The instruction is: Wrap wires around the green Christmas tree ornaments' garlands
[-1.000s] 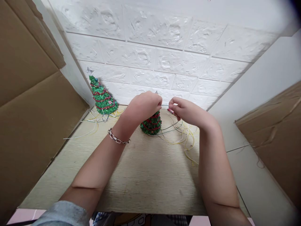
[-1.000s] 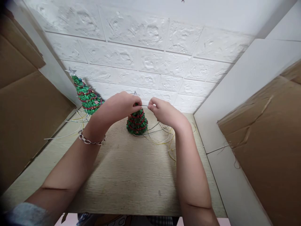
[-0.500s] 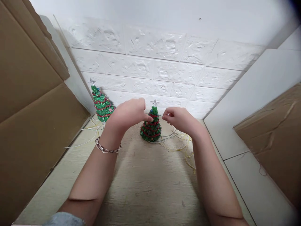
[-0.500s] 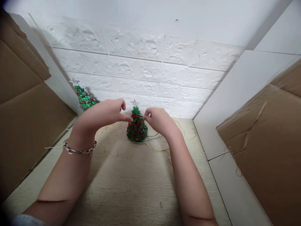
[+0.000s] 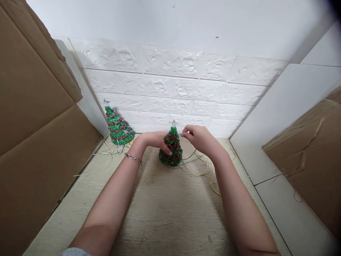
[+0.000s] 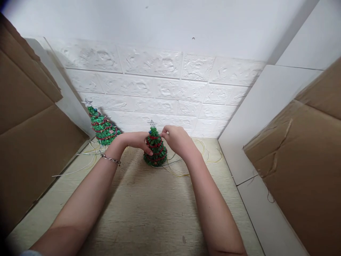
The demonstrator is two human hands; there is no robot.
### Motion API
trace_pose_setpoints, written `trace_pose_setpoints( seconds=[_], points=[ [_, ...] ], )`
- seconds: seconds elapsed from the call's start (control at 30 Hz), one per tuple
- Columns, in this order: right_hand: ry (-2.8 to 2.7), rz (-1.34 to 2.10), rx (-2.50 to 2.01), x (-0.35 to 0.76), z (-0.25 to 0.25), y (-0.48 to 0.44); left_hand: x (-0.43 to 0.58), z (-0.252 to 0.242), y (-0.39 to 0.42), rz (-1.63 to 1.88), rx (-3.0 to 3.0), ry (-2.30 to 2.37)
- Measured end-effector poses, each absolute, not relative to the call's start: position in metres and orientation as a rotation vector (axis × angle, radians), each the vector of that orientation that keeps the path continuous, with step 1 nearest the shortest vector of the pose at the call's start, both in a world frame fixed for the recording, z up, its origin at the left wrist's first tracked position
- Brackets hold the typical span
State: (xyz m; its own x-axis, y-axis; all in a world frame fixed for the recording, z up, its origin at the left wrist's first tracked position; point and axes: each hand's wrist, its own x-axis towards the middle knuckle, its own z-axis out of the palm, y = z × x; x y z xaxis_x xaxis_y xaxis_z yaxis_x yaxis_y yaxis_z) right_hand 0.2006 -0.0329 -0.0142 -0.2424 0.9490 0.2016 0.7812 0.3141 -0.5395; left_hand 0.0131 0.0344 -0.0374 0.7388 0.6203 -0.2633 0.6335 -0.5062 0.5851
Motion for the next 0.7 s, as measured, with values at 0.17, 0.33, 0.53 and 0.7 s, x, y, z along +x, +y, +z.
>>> trace_pose_setpoints(
  seconds=[0.17,0.33,0.53,0.7],
  points=[
    [-2.055,0.391,-1.485,0.196,-0.015,-0.037,0.013,-0.038,0.035,0.040,2.338,0.974],
    [-2.063,0.340,-1.374,0.197,-0.017,-0.039,0.013,-0.033,0.033,0.052,2.371,1.068],
    [-1.997,0.269,-1.189,0.198,-0.019,-0.033,0.007,-0.021,0.030,0.266,2.307,1.072],
    [-1.869,0.165,-1.112,0.194,-0.015,-0.032,0.005,-0.018,0.028,0.474,2.229,0.935]
  ],
)
